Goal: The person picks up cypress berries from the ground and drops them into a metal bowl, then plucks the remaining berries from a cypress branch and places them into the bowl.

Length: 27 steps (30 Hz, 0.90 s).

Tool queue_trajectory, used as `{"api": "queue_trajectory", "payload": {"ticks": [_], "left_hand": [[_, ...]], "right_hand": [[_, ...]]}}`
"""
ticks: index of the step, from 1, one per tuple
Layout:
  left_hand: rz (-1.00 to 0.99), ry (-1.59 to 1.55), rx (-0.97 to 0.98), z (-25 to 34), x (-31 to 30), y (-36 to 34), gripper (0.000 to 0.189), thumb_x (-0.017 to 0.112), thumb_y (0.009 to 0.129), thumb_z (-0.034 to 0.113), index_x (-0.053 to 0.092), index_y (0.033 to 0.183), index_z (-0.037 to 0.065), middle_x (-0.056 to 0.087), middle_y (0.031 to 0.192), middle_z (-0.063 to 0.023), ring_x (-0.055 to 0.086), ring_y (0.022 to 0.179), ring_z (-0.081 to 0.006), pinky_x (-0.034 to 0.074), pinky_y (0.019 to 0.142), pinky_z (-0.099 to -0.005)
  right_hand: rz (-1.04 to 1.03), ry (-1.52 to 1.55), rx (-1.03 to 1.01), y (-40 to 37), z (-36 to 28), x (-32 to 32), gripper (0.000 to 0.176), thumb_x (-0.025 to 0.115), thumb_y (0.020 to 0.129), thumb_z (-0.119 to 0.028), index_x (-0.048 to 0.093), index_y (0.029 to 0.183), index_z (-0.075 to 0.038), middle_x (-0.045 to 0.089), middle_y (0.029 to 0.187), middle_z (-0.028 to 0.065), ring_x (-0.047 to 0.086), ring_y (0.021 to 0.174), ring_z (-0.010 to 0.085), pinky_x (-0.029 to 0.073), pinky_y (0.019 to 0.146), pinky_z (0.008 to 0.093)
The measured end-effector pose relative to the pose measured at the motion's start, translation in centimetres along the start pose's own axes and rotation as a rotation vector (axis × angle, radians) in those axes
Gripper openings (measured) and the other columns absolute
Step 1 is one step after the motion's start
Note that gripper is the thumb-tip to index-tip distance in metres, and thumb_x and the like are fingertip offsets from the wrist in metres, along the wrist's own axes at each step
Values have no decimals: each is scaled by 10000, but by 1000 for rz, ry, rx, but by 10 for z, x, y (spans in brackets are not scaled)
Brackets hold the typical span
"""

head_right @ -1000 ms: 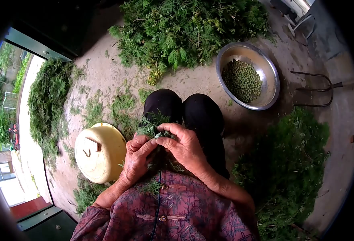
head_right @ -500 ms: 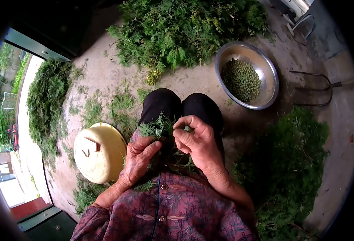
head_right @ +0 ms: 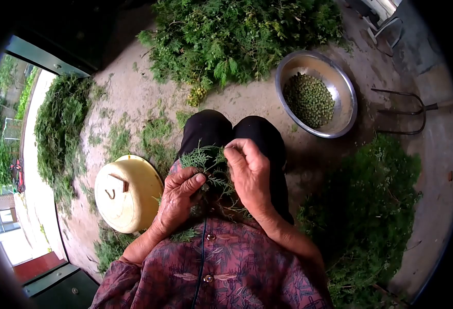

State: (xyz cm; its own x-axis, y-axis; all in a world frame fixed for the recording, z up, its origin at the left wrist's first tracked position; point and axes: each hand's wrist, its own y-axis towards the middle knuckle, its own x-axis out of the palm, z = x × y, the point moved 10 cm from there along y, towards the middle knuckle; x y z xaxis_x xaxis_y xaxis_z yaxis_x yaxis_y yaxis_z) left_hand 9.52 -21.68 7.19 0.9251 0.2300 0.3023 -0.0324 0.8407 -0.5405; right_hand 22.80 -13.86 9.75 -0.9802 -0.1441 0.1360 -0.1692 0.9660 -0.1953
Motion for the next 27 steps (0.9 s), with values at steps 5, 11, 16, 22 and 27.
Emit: {"api": "queue_trajectory", "payload": {"ticks": [5,11,16,22,27], "left_hand": [[124,-160,8,-5,-13,-2,146,578,874,209,616,962,98,497,678,97,388,549,1,313,472,-161],[155,-162,116,9,-10,1,247,519,908,186,529,1138,96,548,818,78,383,564,-4,293,462,-153],[-7,-153,178,6,0,2,320,519,899,142,488,1215,105,576,972,42,447,673,-14,317,486,-145],[-17,-191,152,15,6,2,341,560,876,139,503,1211,123,574,928,73,448,702,-9,332,548,-138],[82,311,256,25,0,3,440,570,870,158,434,1275,54,583,901,-50,491,559,-63,414,509,-203]], "right_hand": [[-188,426,121,-3,-3,9,61,524,876,-80,531,907,-28,559,701,36,450,521,48,334,439,168],[-312,-302,-142,-15,-22,26,203,674,747,-53,604,932,-12,569,756,44,551,679,116,441,598,243],[-325,-446,-410,-21,-29,43,227,701,716,-79,603,910,-15,582,774,97,582,666,238,452,573,296],[-277,313,382,-14,35,18,168,620,834,-183,604,894,-27,529,657,23,481,518,112,355,441,207],[-137,668,303,4,23,-8,251,511,906,-249,577,966,-15,578,829,86,541,651,152,427,511,256]]}}
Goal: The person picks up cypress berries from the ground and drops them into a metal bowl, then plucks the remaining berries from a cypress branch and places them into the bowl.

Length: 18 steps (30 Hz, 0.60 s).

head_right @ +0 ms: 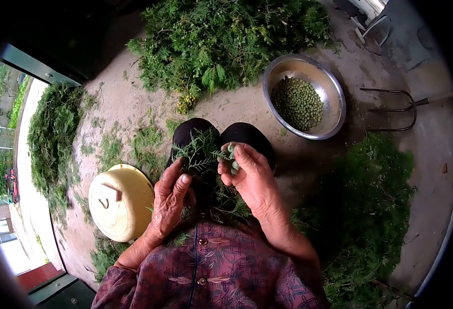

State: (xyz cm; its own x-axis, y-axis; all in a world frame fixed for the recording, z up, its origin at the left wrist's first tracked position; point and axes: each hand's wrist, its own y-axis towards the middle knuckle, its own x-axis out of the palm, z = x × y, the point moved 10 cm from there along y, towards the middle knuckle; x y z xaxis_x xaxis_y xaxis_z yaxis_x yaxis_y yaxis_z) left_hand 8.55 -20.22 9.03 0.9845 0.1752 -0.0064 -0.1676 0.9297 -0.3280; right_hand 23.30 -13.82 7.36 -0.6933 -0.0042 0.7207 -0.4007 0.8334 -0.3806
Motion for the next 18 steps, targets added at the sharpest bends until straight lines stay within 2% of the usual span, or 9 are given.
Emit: {"api": "queue_trajectory", "payload": {"ticks": [3,4,7,8,9,10,11,15,18], "left_hand": [[-30,409,287,41,13,1,500,599,831,80,405,1290,34,584,963,-108,571,619,-110,466,572,-239],[-6,467,321,45,12,0,467,605,797,13,455,1239,15,570,1030,-150,612,680,-146,491,614,-275],[70,649,606,74,14,-9,413,631,759,17,516,1156,12,546,1107,-190,599,843,-307,487,691,-332],[66,559,558,77,13,-8,327,629,761,16,559,1080,7,556,1088,-177,585,911,-322,480,724,-337],[34,498,505,72,13,-4,323,628,760,15,563,1077,7,559,1081,-172,586,903,-321,480,722,-334],[3,436,456,65,13,1,319,627,760,15,566,1073,8,561,1074,-167,588,896,-320,480,720,-332],[-30,374,409,58,14,4,315,627,760,14,569,1069,9,563,1067,-162,589,888,-319,480,717,-330],[18,541,680,76,24,-10,330,662,726,0,588,1047,24,561,959,-138,588,788,-273,482,656,-314],[74,607,738,86,24,-16,373,701,682,17,596,1039,41,552,911,-118,582,728,-240,481,594,-305]], "right_hand": [[-19,120,11,4,-6,0,270,503,908,-259,561,999,-11,595,918,122,579,754,206,470,576,300],[-49,125,22,4,-6,1,276,502,907,-263,556,1009,-12,598,923,125,582,768,215,474,586,303],[-103,117,45,0,-1,10,303,494,909,-283,541,1038,-12,597,949,128,585,817,226,479,629,313],[-102,132,47,-1,0,13,308,492,910,-285,536,1044,-11,595,959,129,586,837,232,482,645,320],[-99,148,50,-3,1,16,313,489,911,-287,532,1051,-10,592,968,131,586,858,237,486,661,327],[-138,170,60,-3,0,21,322,483,913,-293,522,1058,-9,578,1028,142,571,960,260,485,770,365],[-130,185,55,-3,0,23,320,480,914,-293,522,1054,-8,573,1043,145,558,992,267,475,803,377],[-125,232,43,-5,0,32,313,471,918,-295,525,1037,-11,558,1094,154,513,1086,287,435,900,412],[-123,253,44,-4,4,31,304,464,922,-289,528,1028,-11,553,1108,161,503,1101,291,422,915,417]]}}
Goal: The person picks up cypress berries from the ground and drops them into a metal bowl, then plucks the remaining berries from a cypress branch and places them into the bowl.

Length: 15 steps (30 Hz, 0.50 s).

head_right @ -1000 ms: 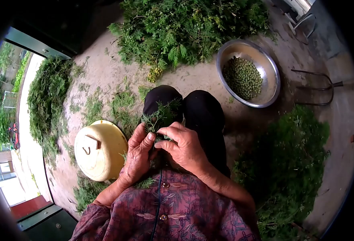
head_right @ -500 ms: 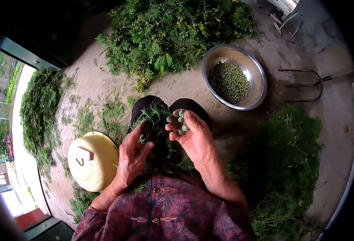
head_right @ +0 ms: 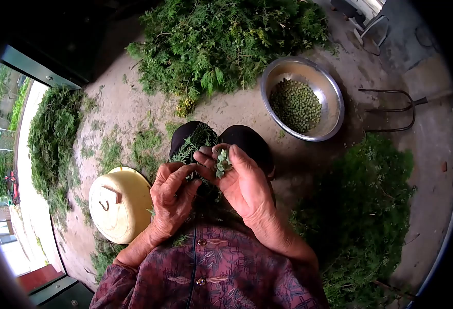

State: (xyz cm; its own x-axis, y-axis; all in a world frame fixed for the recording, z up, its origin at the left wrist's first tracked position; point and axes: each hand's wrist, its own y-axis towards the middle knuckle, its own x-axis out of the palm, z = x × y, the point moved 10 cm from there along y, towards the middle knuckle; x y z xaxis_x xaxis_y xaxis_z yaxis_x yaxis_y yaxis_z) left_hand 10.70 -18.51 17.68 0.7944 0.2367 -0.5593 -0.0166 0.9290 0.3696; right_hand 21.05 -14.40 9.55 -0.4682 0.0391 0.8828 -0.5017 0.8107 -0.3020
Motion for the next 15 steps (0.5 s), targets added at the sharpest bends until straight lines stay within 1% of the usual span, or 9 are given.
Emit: {"api": "queue_trajectory", "payload": {"ticks": [1,4,7,8,11,14,15], "left_hand": [[14,24,5,1,-2,1,383,710,672,25,597,1037,44,552,908,-114,583,722,-236,482,586,-303],[-60,82,62,10,6,-1,395,733,636,47,614,1013,53,550,899,-105,587,729,-229,487,576,-307],[-17,62,65,4,10,-1,375,743,614,64,631,972,53,554,897,-98,592,731,-226,494,580,-303],[-5,55,61,5,9,1,349,740,612,60,639,945,52,557,894,-94,595,728,-227,498,581,-299],[30,64,102,2,7,-1,292,732,624,61,634,899,45,563,901,-92,599,729,-230,502,586,-292],[94,63,109,-1,0,-2,232,717,640,47,616,848,42,557,875,-92,591,700,-239,493,567,-306],[82,79,84,-3,0,-1,218,713,644,49,607,834,44,553,862,-91,587,693,-244,489,560,-313]], "right_hand": [[4,6,-2,0,0,-1,301,462,924,-285,529,1025,-10,552,1110,163,503,1102,292,421,915,417],[6,41,19,-1,6,4,285,455,928,-271,532,1021,-13,555,1103,157,513,1082,268,416,919,401],[-13,-60,2,-2,11,9,275,448,932,-263,532,1021,-16,560,1091,145,518,1065,244,409,927,392],[-10,-101,-15,-2,12,8,263,448,933,-261,536,1016,-28,564,1062,106,533,996,200,434,871,357],[3,-99,46,-4,19,4,237,451,934,-249,542,1013,-44,562,1025,73,534,918,159,445,792,313],[46,-195,25,-5,18,8,199,459,933,-218,545,1021,-61,550,1008,42,518,874,123,442,718,281],[52,-230,13,-4,18,7,187,476,925,-203,547,1025,-62,555,986,34,521,853,112,442,704,265]]}}
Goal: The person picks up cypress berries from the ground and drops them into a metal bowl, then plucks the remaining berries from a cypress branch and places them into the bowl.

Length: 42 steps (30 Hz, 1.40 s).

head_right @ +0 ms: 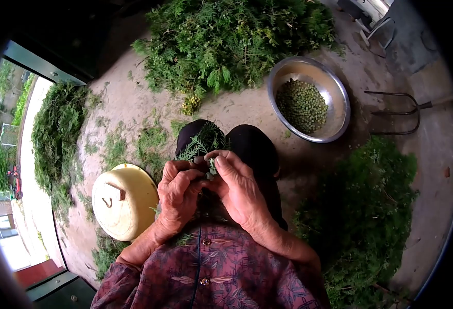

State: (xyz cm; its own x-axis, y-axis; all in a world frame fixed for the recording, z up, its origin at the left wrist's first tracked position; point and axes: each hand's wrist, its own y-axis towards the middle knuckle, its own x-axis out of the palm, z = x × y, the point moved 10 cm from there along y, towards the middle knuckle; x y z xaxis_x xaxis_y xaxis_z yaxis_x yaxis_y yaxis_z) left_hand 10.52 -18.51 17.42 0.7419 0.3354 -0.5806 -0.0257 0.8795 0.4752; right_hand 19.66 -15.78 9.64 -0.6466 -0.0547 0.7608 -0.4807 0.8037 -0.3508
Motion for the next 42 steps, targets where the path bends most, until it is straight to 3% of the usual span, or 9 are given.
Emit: {"api": "queue_trajectory", "payload": {"ticks": [8,13,17,20,25,30,35,37,42], "left_hand": [[-219,80,3,3,14,-1,176,676,662,40,573,804,28,524,816,-113,539,709,-275,454,588,-346],[-240,351,235,26,16,-9,216,628,603,96,578,808,48,467,839,-80,502,695,-220,397,582,-336],[-51,434,126,14,-22,2,246,631,619,35,611,864,49,501,891,-83,524,704,-225,420,599,-338],[17,724,-93,-23,-59,16,420,549,706,-15,545,1121,53,527,1088,-104,532,883,-258,424,761,-361],[-151,528,-38,-39,-50,-5,312,597,727,60,580,1039,48,543,1076,-93,512,947,-266,399,798,-392],[-451,338,195,0,1,-28,349,599,657,73,625,998,138,533,1132,-101,515,1000,-293,408,825,-428],[-466,341,270,5,18,-27,317,601,676,125,627,991,144,476,1222,-149,492,1065,-308,376,898,-442],[-468,317,258,-3,22,-28,291,584,693,140,621,981,118,461,1243,-153,476,1097,-300,366,919,-449],[-266,41,-23,-30,-5,-8,232,608,747,159,628,960,69,545,1128,-178,545,1017,-304,426,873,-402]], "right_hand": [[-23,-621,-146,-4,-17,1,168,561,841,-16,579,1008,-30,561,760,-24,510,665,39,414,613,154],[-41,-1043,-561,-17,-45,19,175,580,786,54,602,944,-18,577,883,-11,535,625,67,431,587,195],[108,-401,-168,-8,-41,-27,178,573,802,31,588,973,-18,581,851,38,566,712,114,445,600,217],[228,8,-214,7,-71,-87,140,542,825,26,563,960,-6,593,868,84,597,805,199,501,673,288],[520,449,-358,37,-137,-198,236,504,862,23,438,1085,62,481,1100,172,477,1020,297,498,869,463],[517,203,-559,51,-222,-240,308,446,931,-159,439,1184,16,451,1214,136,432,1121,263,430,939,506],[705,161,-699,34,-258,-254,390,472,922,-180,394,1220,59,397,1258,147,415,1130,286,459,921,466],[810,185,-733,23,-262,-252,360,428,935,-150,387,1216,71,401,1260,182,417,1141,302,460,923,468],[659,351,-709,33,-259,-276,290,344,947,-91,406,1177,75,431,1235,208,485,1077,329,455,922,472]]}}
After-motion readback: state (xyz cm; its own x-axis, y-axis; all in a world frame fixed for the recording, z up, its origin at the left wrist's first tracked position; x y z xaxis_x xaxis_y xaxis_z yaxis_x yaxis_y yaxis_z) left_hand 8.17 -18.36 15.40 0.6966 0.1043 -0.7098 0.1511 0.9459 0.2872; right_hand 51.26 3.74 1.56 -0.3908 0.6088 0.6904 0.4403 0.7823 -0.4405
